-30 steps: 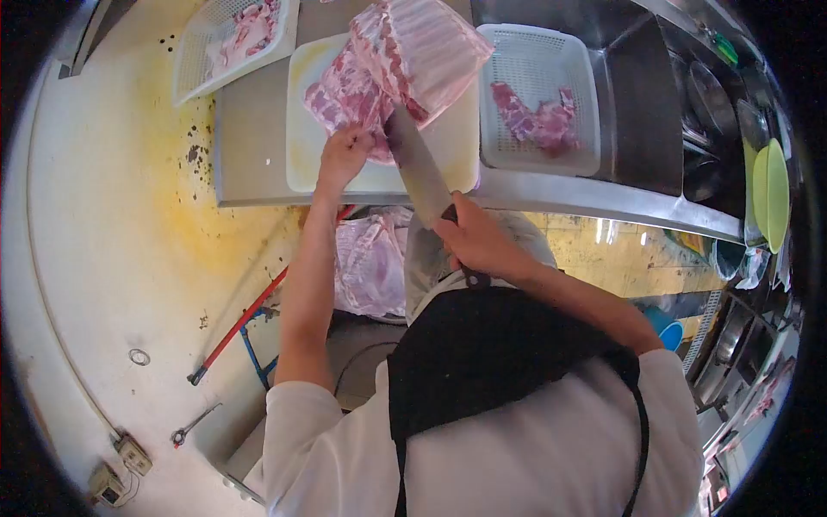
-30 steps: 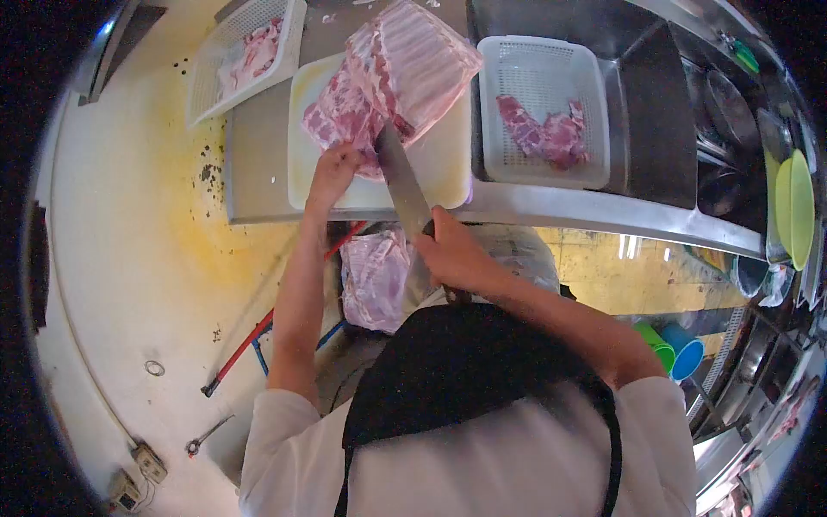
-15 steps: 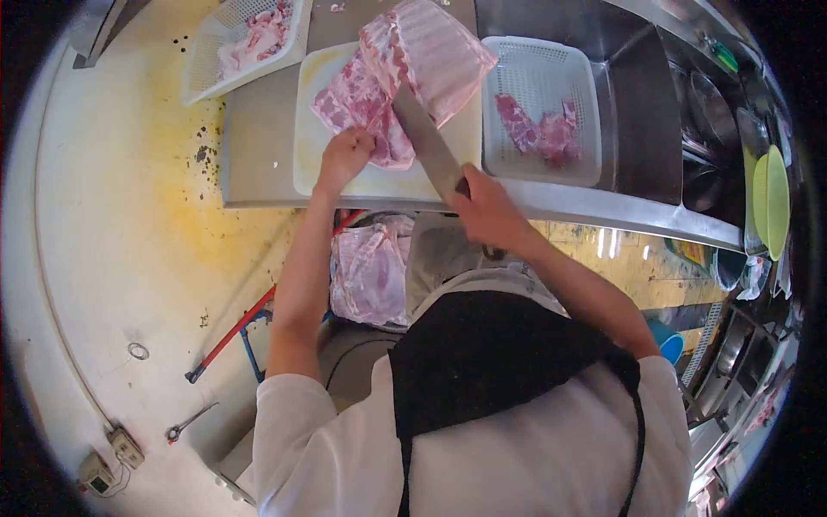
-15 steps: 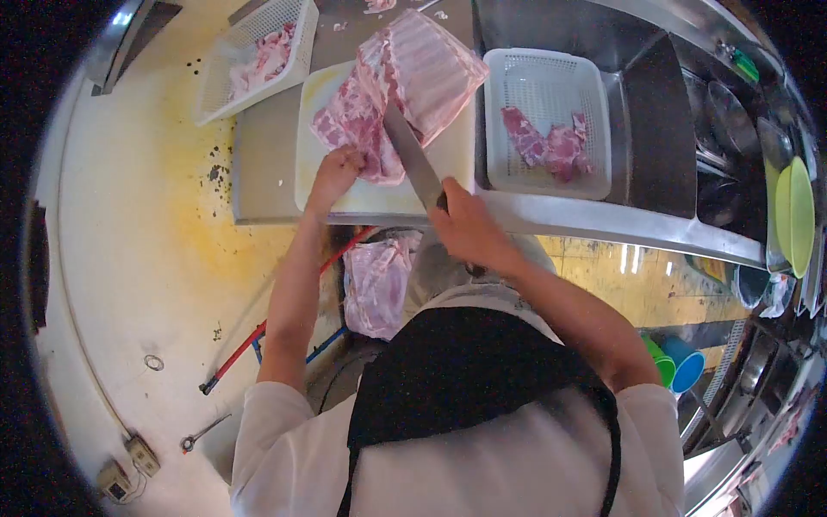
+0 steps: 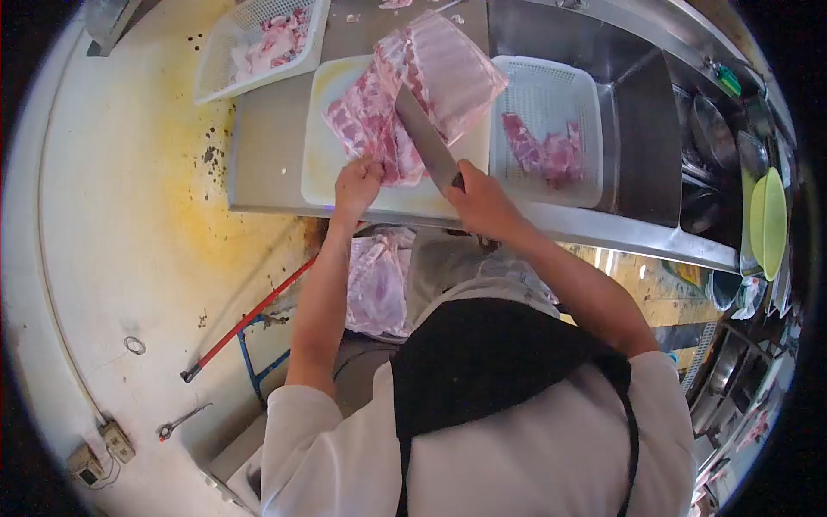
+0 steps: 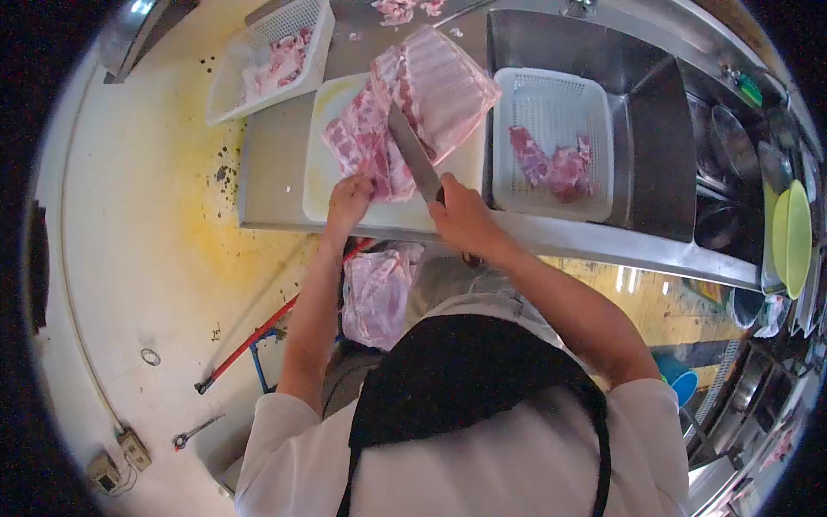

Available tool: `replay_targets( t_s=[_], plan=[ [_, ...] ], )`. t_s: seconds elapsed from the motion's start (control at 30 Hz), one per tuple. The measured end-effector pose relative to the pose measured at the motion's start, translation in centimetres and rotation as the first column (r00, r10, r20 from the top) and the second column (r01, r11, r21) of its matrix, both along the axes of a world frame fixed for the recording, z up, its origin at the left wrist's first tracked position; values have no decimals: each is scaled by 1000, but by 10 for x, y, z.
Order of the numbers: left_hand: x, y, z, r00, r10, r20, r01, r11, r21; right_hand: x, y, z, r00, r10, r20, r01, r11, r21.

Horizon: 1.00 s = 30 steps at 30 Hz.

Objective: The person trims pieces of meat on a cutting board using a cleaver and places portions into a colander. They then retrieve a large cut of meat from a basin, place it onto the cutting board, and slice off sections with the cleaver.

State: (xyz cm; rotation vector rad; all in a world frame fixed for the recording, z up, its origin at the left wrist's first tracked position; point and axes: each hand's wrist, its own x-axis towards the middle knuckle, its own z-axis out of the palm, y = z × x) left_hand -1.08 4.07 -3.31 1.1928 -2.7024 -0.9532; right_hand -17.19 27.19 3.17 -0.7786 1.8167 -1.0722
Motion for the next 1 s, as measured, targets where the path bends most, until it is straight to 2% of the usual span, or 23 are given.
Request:
replay_targets(
  t_s=[0.03, 0.13, 0.23, 0.33, 0.37, 0.43, 0.47, 0.5, 0.53, 0.57, 0.63, 0.73, 0.77, 0.87, 0.97, 1.0],
  plan=[
    [-1, 1, 3, 1000, 11, 24, -11, 1000, 21, -7, -13, -5, 995, -6, -101, 1, 999, -41],
    [-3, 16, 14, 995, 16, -101, -22, 998, -57, -23, -47, 4, 1000, 10, 3, -11, 999, 50],
    [0, 15, 13, 994, 41, -102, -41, 999, 9, -5, -43, -5, 984, -60, 166, 70, 996, -56],
    [9, 8, -2, 971, 238, -32, -219, 933, 287, 9, -4, 5, 903, 39, 429, -55, 998, 26],
    [12, 0, -1, 974, 226, 9, -214, 907, 363, 9, 8, 7, 863, 54, 502, -105, 992, 73],
    [9, -13, 18, 979, 184, 89, -204, 838, 507, -11, 30, 26, 861, 5, 509, -83, 988, 130],
    [-2, -13, 24, 994, 93, 64, -107, 953, 282, -17, 38, 34, 859, -23, 511, -68, 985, 158],
    [-17, -11, 34, 998, 3, 56, -5, 999, 36, -17, 41, 36, 905, -50, 422, -11, 990, 142],
    [-32, -9, 44, 994, -84, 72, 97, 973, -211, -16, 43, 38, 941, -79, 330, 41, 992, 120],
    [-54, -3, 50, 989, -65, 134, 98, 960, -261, -17, 44, 39, 965, -110, 237, 90, 992, 92],
    [-97, 7, 54, 967, -9, 253, 102, 929, -356, -26, 37, 18, 994, -65, 93, 66, 998, -9],
    [-104, -9, 42, 922, 19, 386, 127, 929, -347, -29, 22, -7, 993, -42, -106, 26, 989, -148],
    [-99, -18, 38, 937, -4, 349, 118, 945, -307, -29, 15, -13, 985, -52, -166, 19, 980, -197],
    [-72, -36, 23, 966, -31, 256, 88, 972, -216, -39, -12, -36, 989, 4, -149, -31, 983, -183],
    [-65, -30, 16, 982, -7, 190, 49, 975, -217, -60, -49, 7, 990, 58, 127, -59, 998, 2],
    [-65, -26, 17, 984, -1, 178, 41, 974, -223, -68, -65, 5, 993, 80, 82, -81, 997, 3]
  ],
)
